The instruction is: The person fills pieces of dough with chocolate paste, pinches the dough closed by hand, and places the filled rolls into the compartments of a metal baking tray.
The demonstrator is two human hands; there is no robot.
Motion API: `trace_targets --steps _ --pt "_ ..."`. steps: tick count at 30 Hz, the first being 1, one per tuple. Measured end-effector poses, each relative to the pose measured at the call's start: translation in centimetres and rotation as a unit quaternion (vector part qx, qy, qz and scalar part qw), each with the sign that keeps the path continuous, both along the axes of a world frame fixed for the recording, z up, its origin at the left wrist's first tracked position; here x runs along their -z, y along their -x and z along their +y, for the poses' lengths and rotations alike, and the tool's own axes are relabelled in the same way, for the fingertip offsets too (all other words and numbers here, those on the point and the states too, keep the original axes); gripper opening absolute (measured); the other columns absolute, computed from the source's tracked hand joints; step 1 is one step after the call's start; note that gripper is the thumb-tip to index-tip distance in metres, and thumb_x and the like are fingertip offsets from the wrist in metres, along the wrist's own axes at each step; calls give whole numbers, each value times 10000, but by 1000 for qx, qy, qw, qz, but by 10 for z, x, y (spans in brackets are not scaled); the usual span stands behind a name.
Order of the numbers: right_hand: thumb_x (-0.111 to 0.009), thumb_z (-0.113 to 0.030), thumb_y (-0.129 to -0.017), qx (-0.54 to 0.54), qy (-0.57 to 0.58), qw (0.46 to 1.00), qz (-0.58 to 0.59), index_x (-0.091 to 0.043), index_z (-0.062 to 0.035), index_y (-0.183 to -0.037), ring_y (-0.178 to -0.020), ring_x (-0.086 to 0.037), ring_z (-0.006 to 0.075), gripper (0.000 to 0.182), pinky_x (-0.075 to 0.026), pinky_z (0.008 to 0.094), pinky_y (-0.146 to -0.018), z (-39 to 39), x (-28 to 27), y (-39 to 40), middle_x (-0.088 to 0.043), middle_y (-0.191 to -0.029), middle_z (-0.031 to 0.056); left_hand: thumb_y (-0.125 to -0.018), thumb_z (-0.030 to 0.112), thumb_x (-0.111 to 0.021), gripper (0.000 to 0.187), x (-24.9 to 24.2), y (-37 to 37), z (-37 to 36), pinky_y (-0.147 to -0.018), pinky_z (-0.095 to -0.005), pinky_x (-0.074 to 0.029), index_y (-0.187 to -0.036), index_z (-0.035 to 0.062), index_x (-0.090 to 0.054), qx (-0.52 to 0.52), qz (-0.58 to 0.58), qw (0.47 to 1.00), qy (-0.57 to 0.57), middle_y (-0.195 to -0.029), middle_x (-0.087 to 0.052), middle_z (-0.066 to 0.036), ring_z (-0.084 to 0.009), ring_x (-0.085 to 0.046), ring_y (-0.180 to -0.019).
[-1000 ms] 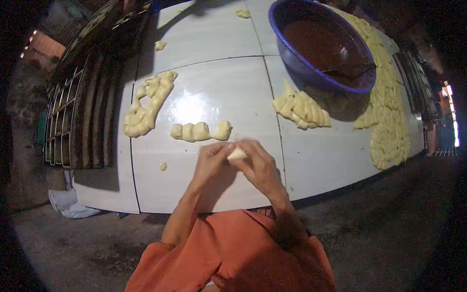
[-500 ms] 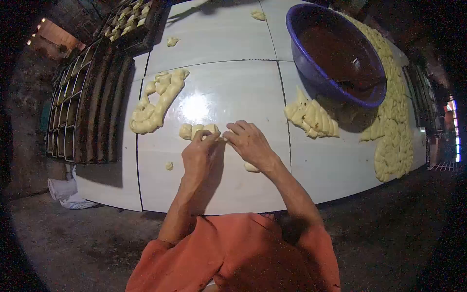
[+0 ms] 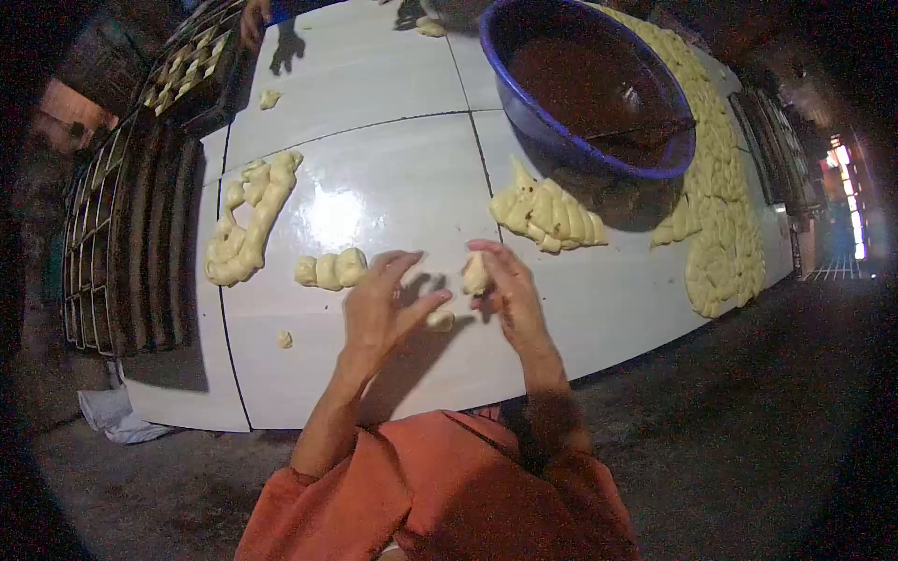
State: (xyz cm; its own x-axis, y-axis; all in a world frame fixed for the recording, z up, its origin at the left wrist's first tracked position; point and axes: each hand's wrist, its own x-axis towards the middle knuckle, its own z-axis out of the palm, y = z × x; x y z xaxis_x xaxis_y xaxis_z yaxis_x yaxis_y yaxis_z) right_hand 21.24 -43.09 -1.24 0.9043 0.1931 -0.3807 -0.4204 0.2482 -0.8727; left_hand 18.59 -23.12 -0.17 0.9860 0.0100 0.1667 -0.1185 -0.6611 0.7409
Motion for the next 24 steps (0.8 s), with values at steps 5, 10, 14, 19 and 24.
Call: trace_targets --steps 5,10,14,19,24 --pt "-529 -324 -1021 -6 -49 997 -64 -540 -3 -1241 -837 -626 115 390 -531 236 -648 18 -8 12 -635 -977 71 -878 267 -722 318 -13 -18 -18 -651 -300 -540 -1048 -1 -719 33 179 955 235 -870 -725 -134 -182 -702 -726" --pt "-641 -137 -952 -27 148 979 -137 -564 -2 -1231 -968 -630 124 319 -545 255 -754 -4 9 15 -643 -1098 87 -926 218 -681 290 -16 -19 -16 -761 -281 -534 -1076 -28 -712 79 218 933 276 -891 -732 -97 -136 -675 -839" --pt "-656 -61 -930 44 112 971 -205 -574 -9 -1175 -942 -595 90 263 -516 234 -812 -9 14 13 -625 -1063 33 -951 253 -647 469 -17 -19 -28 -890 -324 -508 -1334 -2 -560 65 199 922 327 -1092 -696 -141 -199 -649 -1014" --pt "-682 -26 -890 100 -25 977 -187 -609 -30 -1089 -919 -607 103 212 -521 250 -836 3 -12 12 -634 -1014 40 -980 395 -568 629 -5 -35 -69 -956 -379 -493 -1440 -8 -421 87 -129 944 291 -1270 -617 -211 -289 -626 -1140" --pt "-690 -81 -891 89 -286 953 -51 -586 -38 -1120 -931 -628 119 255 -518 266 -851 -6 -54 -2 -634 -1003 27 -857 378 -756 846 -2 -42 -115 -942 -344 -510 -1470 -32 -341 114 -179 867 451 -1276 -616 -230 -290 -624 -1165"
